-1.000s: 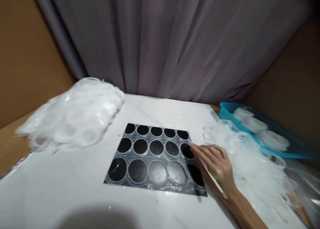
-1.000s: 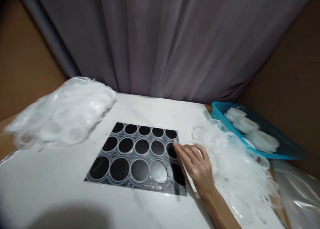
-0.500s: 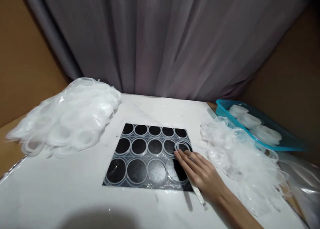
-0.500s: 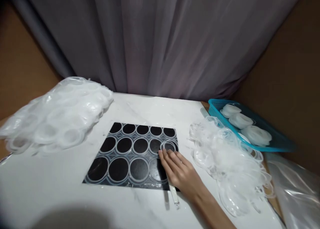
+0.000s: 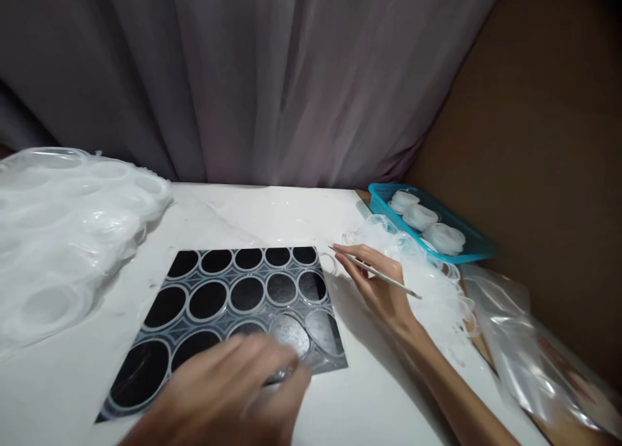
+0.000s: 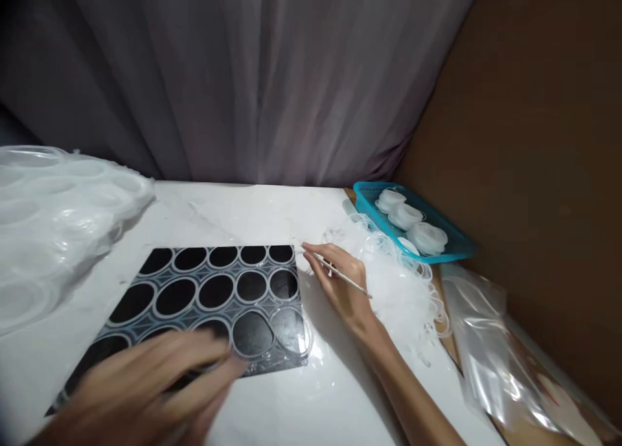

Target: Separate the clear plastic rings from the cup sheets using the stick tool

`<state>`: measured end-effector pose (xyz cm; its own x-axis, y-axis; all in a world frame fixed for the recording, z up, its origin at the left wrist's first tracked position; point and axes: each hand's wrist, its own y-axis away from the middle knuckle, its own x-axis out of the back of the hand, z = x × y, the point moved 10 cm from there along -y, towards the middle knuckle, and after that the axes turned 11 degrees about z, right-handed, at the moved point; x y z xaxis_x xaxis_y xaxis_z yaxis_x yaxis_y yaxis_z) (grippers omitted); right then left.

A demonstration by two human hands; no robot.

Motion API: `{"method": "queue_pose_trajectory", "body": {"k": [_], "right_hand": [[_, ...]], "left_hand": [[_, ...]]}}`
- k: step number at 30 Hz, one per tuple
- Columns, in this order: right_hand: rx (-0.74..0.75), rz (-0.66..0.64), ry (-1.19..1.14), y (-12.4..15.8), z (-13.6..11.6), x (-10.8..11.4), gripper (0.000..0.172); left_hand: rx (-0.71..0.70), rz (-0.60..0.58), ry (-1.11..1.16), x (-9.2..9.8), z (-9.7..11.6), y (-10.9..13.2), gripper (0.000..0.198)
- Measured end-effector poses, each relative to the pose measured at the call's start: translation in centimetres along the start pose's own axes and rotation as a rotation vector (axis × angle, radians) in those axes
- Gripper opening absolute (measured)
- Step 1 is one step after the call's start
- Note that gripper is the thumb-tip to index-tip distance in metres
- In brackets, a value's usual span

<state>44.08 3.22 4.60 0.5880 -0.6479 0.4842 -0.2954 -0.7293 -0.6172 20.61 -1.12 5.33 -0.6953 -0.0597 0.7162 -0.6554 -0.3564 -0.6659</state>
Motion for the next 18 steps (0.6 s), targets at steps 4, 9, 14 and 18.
{"method": "queue_pose_trajectory", "body": {"k": [4,9,14,18], "right_hand": [[-0.178,-0.312,-0.200,2.4,0.6,-2.3,0.018],[-0.359,-0.525,-0.293,3.9,2.2,-3.6,0.022],[-0.430,-0.626,-0.325,4.5,2.8,-4.5,0.020],[-0.418,-0.613,-0.310,4.7,2.5,-4.5,0.019]], "left_hand": [[-0.073,-0.076,-0.103,-5.5,0.0,-1.8,0.035],[-0.071,-0.074,-0.112,-8.7,-0.2,-0.7,0.038],[-0.009,-0.041,-0.110,-8.2,-0.6,-0.4,0.043],[0.021,-0.043,-0.122,-8.2,-0.6,-0.4,0.047]]}}
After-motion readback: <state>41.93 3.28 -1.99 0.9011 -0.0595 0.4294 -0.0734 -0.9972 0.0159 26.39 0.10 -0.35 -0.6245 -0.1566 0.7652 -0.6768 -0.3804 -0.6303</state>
